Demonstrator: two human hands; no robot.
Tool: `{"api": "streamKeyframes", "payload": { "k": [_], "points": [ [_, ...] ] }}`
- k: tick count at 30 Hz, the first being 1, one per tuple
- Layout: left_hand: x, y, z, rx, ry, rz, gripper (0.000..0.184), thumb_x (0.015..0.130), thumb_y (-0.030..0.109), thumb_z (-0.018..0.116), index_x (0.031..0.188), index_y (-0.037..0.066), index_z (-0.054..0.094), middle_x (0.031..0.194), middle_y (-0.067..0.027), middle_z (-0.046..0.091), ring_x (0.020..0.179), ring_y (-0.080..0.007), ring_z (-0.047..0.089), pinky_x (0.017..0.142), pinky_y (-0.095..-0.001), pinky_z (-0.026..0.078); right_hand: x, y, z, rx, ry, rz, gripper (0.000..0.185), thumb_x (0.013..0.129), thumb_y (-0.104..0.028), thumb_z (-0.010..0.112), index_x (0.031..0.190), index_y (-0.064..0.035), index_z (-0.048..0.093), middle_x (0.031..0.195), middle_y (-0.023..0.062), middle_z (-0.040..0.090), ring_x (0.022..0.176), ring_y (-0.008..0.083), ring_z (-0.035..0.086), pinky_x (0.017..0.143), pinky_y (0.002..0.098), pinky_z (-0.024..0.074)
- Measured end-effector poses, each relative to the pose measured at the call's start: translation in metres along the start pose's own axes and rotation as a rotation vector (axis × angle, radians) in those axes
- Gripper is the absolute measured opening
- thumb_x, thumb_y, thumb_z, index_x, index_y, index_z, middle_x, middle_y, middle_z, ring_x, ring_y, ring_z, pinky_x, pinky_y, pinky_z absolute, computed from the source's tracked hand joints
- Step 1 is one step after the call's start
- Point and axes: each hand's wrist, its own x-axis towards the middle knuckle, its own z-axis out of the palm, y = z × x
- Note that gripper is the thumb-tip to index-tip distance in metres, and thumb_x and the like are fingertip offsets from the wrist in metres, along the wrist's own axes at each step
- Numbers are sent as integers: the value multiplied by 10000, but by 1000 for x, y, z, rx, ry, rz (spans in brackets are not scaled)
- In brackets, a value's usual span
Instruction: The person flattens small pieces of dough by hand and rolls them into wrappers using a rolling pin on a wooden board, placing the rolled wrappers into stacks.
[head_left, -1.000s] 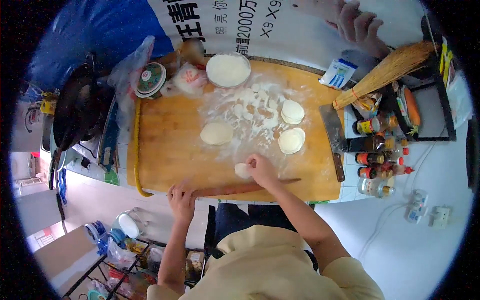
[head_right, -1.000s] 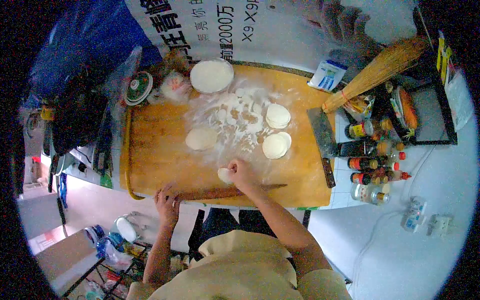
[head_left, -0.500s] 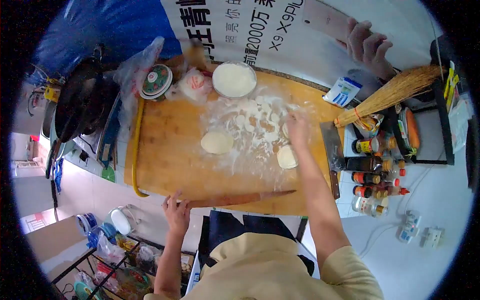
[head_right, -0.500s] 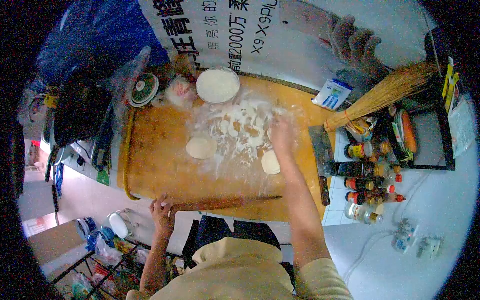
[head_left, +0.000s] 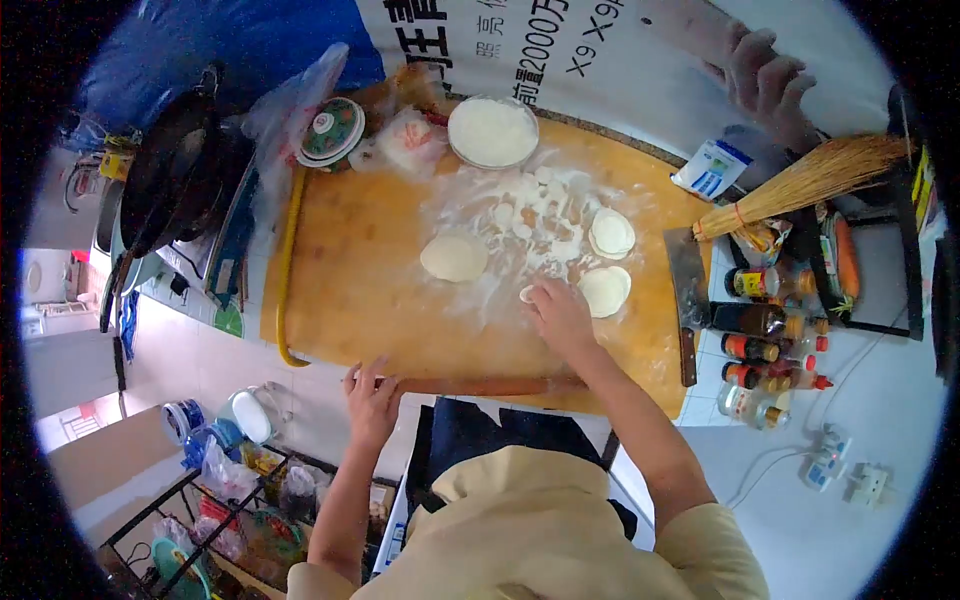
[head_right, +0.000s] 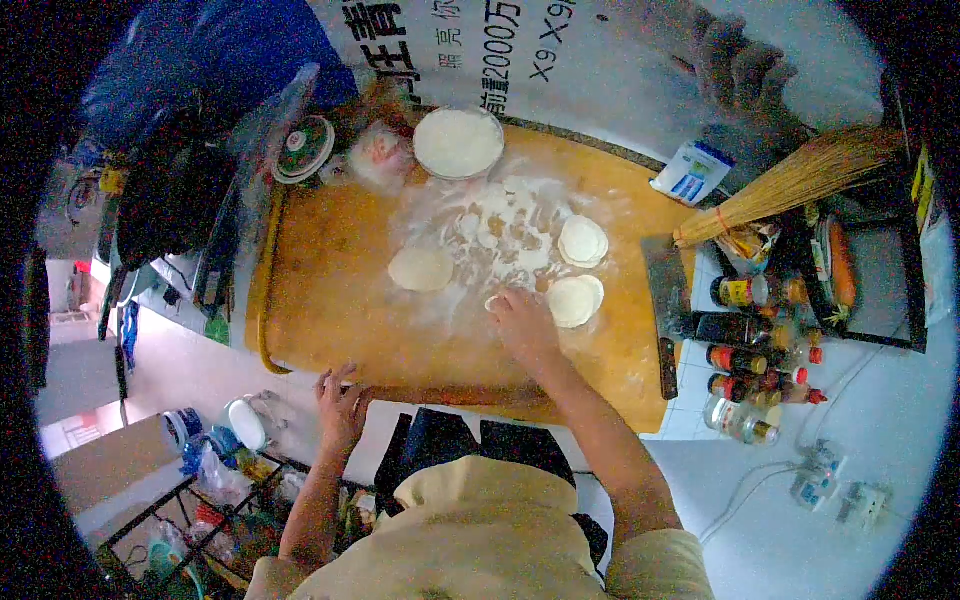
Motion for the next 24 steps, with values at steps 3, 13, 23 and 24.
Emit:
{"api": "streamKeyframes", "payload": {
  "k": [3, 13, 23, 24],
  "points": [
    [2, -1, 5, 5, -20, 11, 164, 737, 131, 724, 892, 100, 679, 1195, -90, 576, 1025, -248, 569, 1007, -475, 349, -9, -6, 16, 407, 174, 305, 367, 780, -221, 687, 1088, -37, 606, 1190, 136, 552, 1081, 321, 541, 870, 397, 475],
    [31, -14, 13, -47, -12, 145, 175, 726, 108, 688, 900, 95, 671, 1135, -94, 580, 1021, -267, 556, 1017, -489, 343, -46, -56, 23, 704, -3, 229, 292, 796, -29, 637, 1086, -53, 616, 1104, 125, 573, 999, 321, 570, 846, 384, 475],
    [82, -25, 34, -57, -213, 128, 507, 754, 158, 665, 1217, 20, 507, 1471, -192, 338, 1381, -346, 288, 1114, -535, 210, -80, -32, 15, 101, 253, 389, 464, 892, -211, 539, 1334, -88, 471, 1465, 142, 351, 1329, 363, 347, 1101, 559, 203],
    [79, -25, 31, -55, -219, 134, 507, 754, 158, 665, 1217, 20, 507, 1471, -192, 338, 1381, -346, 288, 1114, -535, 210, -83, -34, 15, 105, 254, 397, 464, 892, -211, 539, 1334, -88, 471, 1465, 142, 351, 1329, 363, 347, 1101, 559, 203]
  ]
}}
